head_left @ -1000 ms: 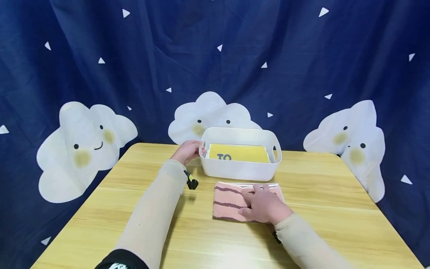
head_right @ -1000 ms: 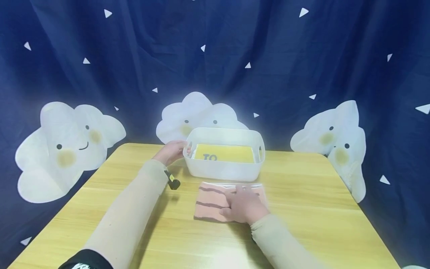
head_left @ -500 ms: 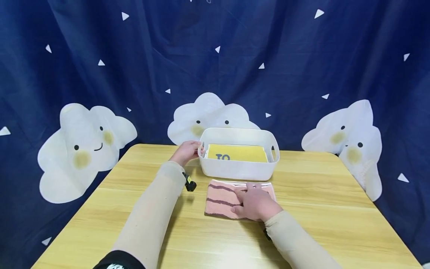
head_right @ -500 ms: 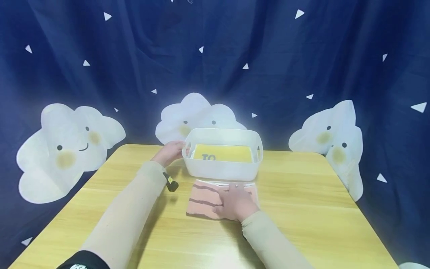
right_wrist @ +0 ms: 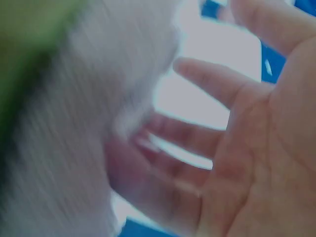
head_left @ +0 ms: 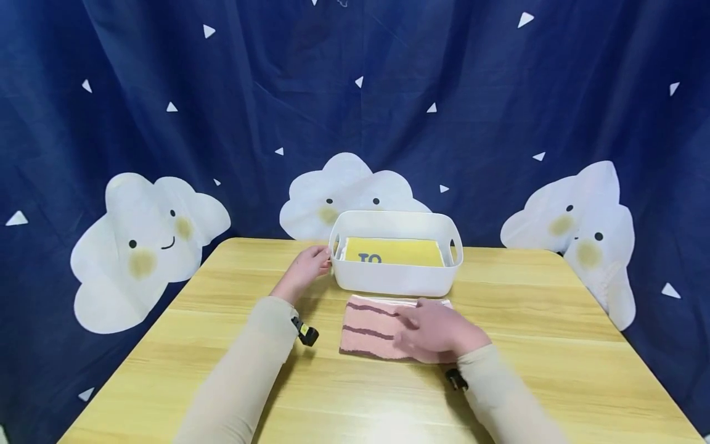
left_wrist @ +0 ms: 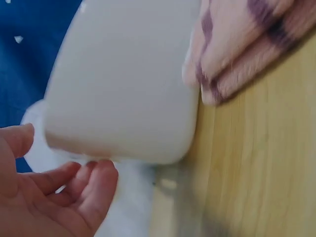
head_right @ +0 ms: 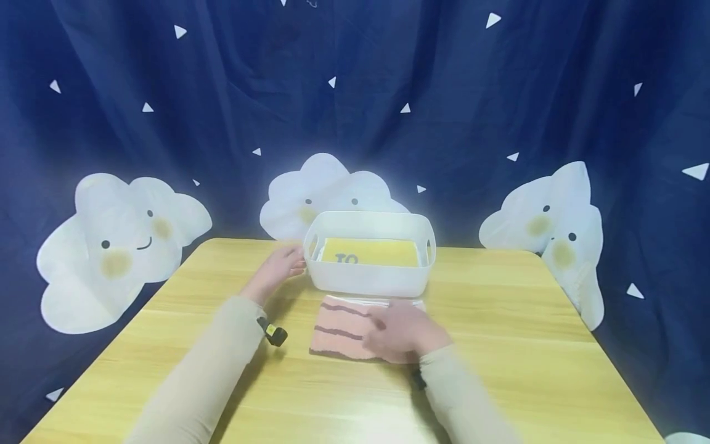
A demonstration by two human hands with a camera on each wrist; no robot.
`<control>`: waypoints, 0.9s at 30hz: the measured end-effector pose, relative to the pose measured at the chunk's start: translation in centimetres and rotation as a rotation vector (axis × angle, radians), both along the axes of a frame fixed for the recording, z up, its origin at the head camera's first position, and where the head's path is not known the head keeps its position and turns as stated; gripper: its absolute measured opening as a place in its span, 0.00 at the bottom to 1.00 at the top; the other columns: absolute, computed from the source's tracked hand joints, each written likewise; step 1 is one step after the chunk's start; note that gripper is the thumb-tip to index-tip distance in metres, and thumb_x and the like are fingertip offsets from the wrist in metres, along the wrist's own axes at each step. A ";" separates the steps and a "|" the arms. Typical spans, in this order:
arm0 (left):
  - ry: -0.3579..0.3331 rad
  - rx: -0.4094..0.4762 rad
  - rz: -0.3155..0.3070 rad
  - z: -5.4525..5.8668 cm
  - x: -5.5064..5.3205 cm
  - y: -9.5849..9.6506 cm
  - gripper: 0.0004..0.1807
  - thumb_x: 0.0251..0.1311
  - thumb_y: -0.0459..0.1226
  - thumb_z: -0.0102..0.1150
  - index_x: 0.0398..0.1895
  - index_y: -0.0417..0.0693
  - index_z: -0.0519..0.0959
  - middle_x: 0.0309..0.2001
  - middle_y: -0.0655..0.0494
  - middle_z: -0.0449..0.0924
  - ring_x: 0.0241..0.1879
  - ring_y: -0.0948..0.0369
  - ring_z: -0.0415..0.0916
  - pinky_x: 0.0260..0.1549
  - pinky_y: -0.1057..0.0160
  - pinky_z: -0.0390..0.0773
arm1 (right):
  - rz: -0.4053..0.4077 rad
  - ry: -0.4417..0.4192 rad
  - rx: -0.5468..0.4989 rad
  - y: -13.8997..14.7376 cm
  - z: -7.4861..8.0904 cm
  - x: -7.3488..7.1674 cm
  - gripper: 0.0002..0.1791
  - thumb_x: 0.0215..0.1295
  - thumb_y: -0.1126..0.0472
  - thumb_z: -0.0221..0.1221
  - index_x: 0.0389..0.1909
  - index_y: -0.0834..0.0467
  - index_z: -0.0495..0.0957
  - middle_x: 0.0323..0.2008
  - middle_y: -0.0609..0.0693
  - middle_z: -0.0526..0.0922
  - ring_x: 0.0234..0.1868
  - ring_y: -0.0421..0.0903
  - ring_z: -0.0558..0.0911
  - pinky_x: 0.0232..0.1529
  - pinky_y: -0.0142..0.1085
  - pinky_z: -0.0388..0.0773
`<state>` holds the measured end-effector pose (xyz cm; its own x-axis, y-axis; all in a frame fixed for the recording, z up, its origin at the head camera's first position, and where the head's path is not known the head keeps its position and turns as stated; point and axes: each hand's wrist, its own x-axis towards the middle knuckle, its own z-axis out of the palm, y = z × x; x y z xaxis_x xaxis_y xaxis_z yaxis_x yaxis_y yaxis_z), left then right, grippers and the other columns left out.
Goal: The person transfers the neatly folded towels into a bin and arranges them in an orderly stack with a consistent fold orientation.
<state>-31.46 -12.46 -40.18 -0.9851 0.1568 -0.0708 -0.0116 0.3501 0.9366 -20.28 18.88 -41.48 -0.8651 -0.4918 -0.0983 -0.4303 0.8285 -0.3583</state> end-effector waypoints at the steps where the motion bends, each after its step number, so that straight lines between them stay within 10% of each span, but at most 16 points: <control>1: 0.016 -0.020 0.001 0.0 0.5 0.1 0.29 0.79 0.50 0.44 0.72 0.41 0.66 0.63 0.40 0.74 0.61 0.43 0.75 0.63 0.46 0.70 | 0.010 -0.041 -0.065 0.8 0.3 -0.3 0.28 0.70 0.40 0.58 0.66 0.48 0.77 0.57 0.56 0.80 0.59 0.57 0.76 0.57 0.53 0.73; 6: 0.085 -0.081 -0.007 0.4 2.9 0.8 0.28 0.78 0.49 0.46 0.72 0.41 0.67 0.60 0.40 0.76 0.58 0.42 0.75 0.58 0.46 0.73 | -0.034 -0.098 -0.270 4.7 2.5 -1.0 0.24 0.71 0.48 0.60 0.62 0.56 0.80 0.52 0.50 0.83 0.53 0.51 0.80 0.55 0.50 0.75; 14: 0.103 -0.246 -0.029 0.7 5.2 0.8 0.25 0.75 0.50 0.51 0.66 0.45 0.74 0.50 0.42 0.81 0.46 0.51 0.78 0.48 0.51 0.76 | -0.188 -0.033 -0.277 8.0 3.9 -1.3 0.14 0.70 0.48 0.61 0.46 0.54 0.84 0.40 0.45 0.83 0.40 0.46 0.77 0.42 0.43 0.75; 27: 0.019 -0.407 -0.226 -0.4 6.2 0.8 0.21 0.73 0.51 0.54 0.46 0.42 0.82 0.34 0.47 0.81 0.31 0.56 0.77 0.32 0.57 0.76 | -0.303 -0.206 -0.244 8.8 1.4 -1.9 0.12 0.66 0.51 0.65 0.38 0.56 0.83 0.27 0.52 0.78 0.28 0.47 0.76 0.30 0.40 0.72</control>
